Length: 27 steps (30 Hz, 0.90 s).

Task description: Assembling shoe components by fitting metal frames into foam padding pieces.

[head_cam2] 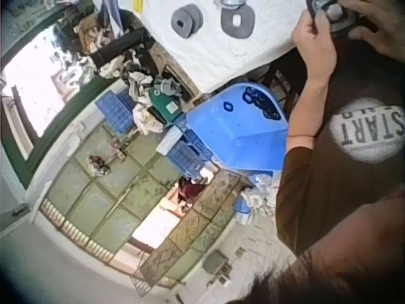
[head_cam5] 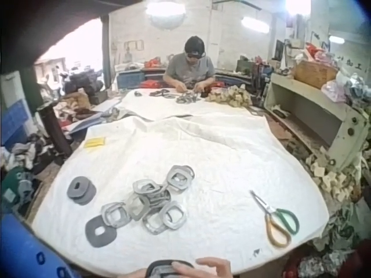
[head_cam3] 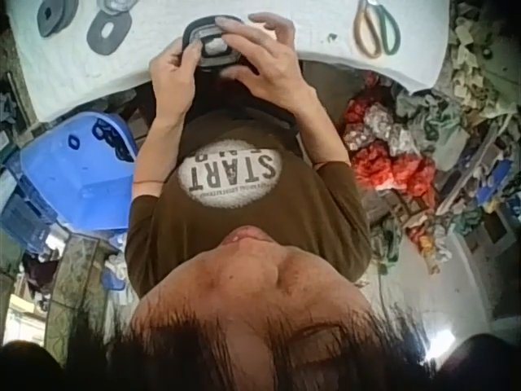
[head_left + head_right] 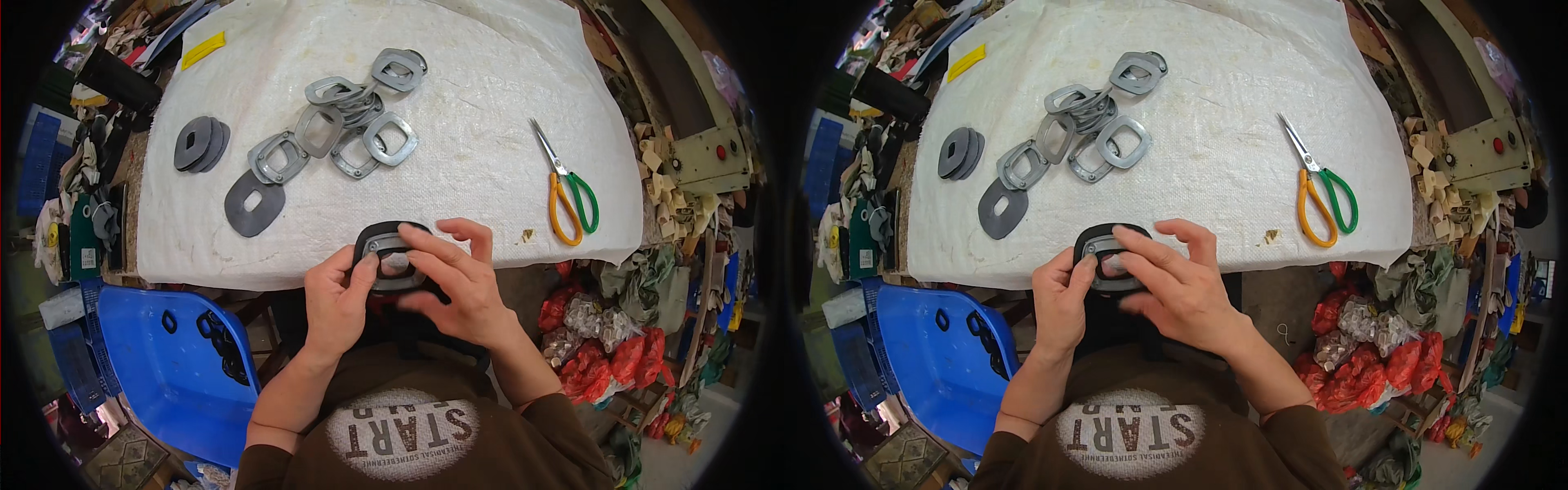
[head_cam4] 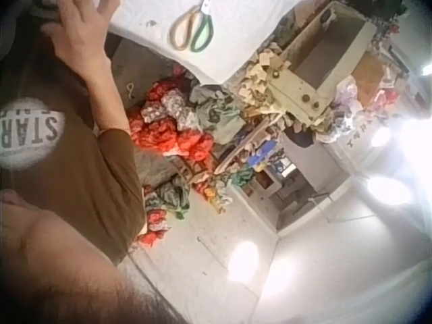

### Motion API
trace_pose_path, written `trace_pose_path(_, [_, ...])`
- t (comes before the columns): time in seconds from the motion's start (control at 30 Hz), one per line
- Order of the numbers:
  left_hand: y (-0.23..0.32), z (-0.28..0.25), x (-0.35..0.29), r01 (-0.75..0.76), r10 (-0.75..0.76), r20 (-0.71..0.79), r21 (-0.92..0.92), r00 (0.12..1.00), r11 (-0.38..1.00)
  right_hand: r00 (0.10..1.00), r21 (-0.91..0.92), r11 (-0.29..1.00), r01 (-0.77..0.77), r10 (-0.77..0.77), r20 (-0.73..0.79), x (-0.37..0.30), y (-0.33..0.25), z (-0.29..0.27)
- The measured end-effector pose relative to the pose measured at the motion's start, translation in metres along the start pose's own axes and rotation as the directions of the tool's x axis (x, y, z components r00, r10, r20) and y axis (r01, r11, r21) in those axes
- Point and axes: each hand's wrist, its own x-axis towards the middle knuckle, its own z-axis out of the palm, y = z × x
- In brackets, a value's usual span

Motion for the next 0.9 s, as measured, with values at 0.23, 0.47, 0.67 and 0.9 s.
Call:
trace_pose_path(0.23, [0.004,0.013,-0.009,0.048,-0.048,0.013,-0.021,0.999,0.999,0.739,0.887,0.367,-0.280,0.673,-0.045,-0.031,-0.011,0.018])
trace_pose_path(0.47, [-0.002,0.018,-0.018,0.040,-0.036,0.104,-0.038,0.994,0.998,0.696,0.899,0.283,-0.334,0.717,0.033,-0.027,-0.015,0.011])
trace_pose_path(0.67, [-0.002,0.013,-0.019,0.033,-0.030,0.141,-0.019,0.990,0.999,0.703,0.877,0.303,-0.372,0.709,0.054,-0.028,-0.023,0.011])
trace_pose_path(0.9, [-0.001,0.010,-0.024,0.020,-0.017,0.129,-0.025,0.992,0.999,0.731,0.938,0.137,-0.318,0.665,0.151,-0.028,-0.026,0.014])
